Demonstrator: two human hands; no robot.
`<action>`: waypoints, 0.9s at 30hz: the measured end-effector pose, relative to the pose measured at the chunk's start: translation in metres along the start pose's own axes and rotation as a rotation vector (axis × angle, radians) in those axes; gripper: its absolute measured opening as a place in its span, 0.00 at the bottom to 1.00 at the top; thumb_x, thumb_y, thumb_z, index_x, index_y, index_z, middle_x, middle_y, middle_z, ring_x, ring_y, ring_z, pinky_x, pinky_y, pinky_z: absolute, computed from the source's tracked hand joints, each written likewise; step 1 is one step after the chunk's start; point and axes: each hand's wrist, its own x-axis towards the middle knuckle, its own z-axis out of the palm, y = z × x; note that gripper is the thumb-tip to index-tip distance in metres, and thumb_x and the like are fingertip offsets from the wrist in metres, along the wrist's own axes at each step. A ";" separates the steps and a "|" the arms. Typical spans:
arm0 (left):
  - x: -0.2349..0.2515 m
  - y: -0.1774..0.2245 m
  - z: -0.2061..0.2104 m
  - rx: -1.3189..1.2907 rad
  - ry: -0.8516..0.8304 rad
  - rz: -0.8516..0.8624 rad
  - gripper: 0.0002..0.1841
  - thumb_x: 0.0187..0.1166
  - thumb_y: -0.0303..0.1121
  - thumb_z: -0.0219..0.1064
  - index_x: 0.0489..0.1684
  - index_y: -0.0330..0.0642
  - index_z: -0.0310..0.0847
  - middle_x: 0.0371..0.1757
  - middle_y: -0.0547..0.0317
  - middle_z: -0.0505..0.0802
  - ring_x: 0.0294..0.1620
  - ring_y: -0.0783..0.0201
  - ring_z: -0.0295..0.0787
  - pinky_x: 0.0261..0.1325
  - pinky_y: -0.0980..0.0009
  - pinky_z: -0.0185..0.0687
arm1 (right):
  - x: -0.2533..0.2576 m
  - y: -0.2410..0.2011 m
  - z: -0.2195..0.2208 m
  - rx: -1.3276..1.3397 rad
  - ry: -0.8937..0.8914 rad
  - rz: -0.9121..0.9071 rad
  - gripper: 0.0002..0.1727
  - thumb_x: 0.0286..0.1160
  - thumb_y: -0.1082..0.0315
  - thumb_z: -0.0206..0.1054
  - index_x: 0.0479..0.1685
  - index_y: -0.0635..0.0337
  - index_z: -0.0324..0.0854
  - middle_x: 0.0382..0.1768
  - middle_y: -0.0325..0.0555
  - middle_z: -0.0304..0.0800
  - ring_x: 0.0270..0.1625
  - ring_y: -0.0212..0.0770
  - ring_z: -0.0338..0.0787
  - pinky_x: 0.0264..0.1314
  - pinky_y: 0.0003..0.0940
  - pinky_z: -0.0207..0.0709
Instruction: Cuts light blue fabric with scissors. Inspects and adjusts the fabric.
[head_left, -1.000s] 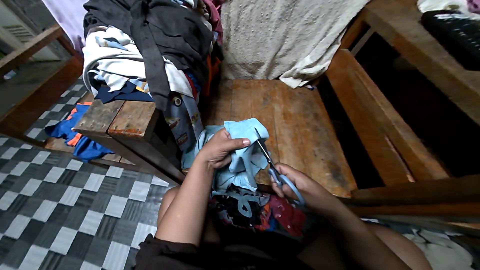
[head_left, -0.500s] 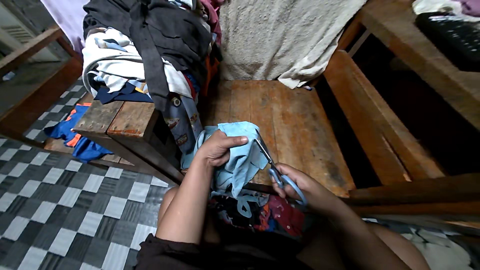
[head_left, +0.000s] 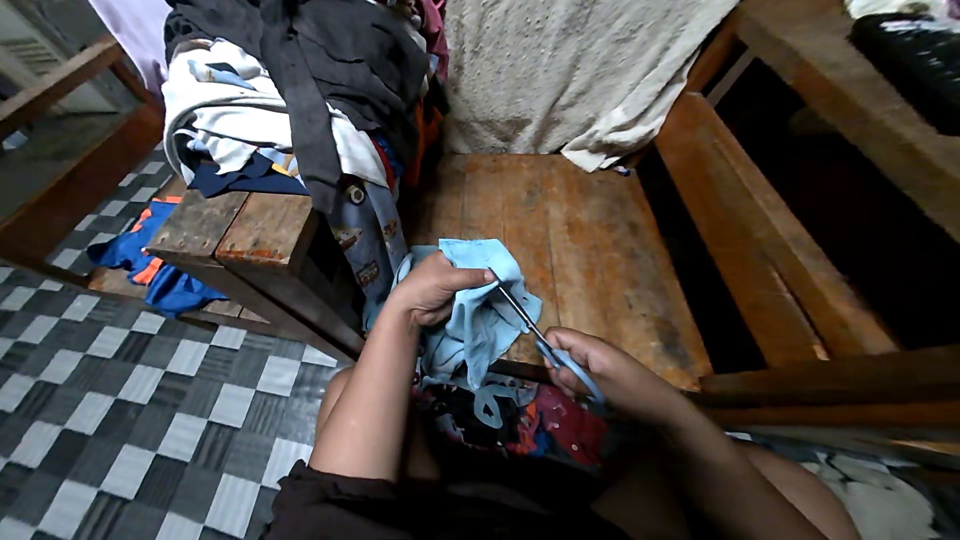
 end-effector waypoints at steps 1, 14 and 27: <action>0.000 -0.001 -0.003 -0.004 -0.046 0.003 0.13 0.73 0.14 0.61 0.50 0.38 0.79 0.39 0.61 0.94 0.42 0.70 0.92 0.53 0.70 0.89 | 0.001 0.000 0.001 0.023 -0.004 0.007 0.20 0.66 0.45 0.70 0.40 0.49 0.73 0.21 0.21 0.75 0.23 0.16 0.77 0.28 0.14 0.71; 0.001 -0.002 -0.004 0.033 -0.095 0.019 0.15 0.68 0.13 0.61 0.47 0.40 0.80 0.38 0.64 0.94 0.40 0.72 0.92 0.51 0.72 0.89 | 0.006 0.001 0.009 0.127 -0.010 -0.064 0.30 0.63 0.31 0.70 0.41 0.47 0.74 0.20 0.19 0.77 0.22 0.15 0.77 0.27 0.12 0.70; 0.007 -0.004 0.005 0.143 -0.068 -0.022 0.13 0.69 0.12 0.64 0.47 0.37 0.80 0.37 0.62 0.94 0.40 0.72 0.92 0.51 0.72 0.89 | 0.006 -0.005 0.014 0.118 0.045 -0.015 0.31 0.65 0.30 0.67 0.42 0.49 0.73 0.21 0.19 0.75 0.22 0.15 0.75 0.26 0.11 0.69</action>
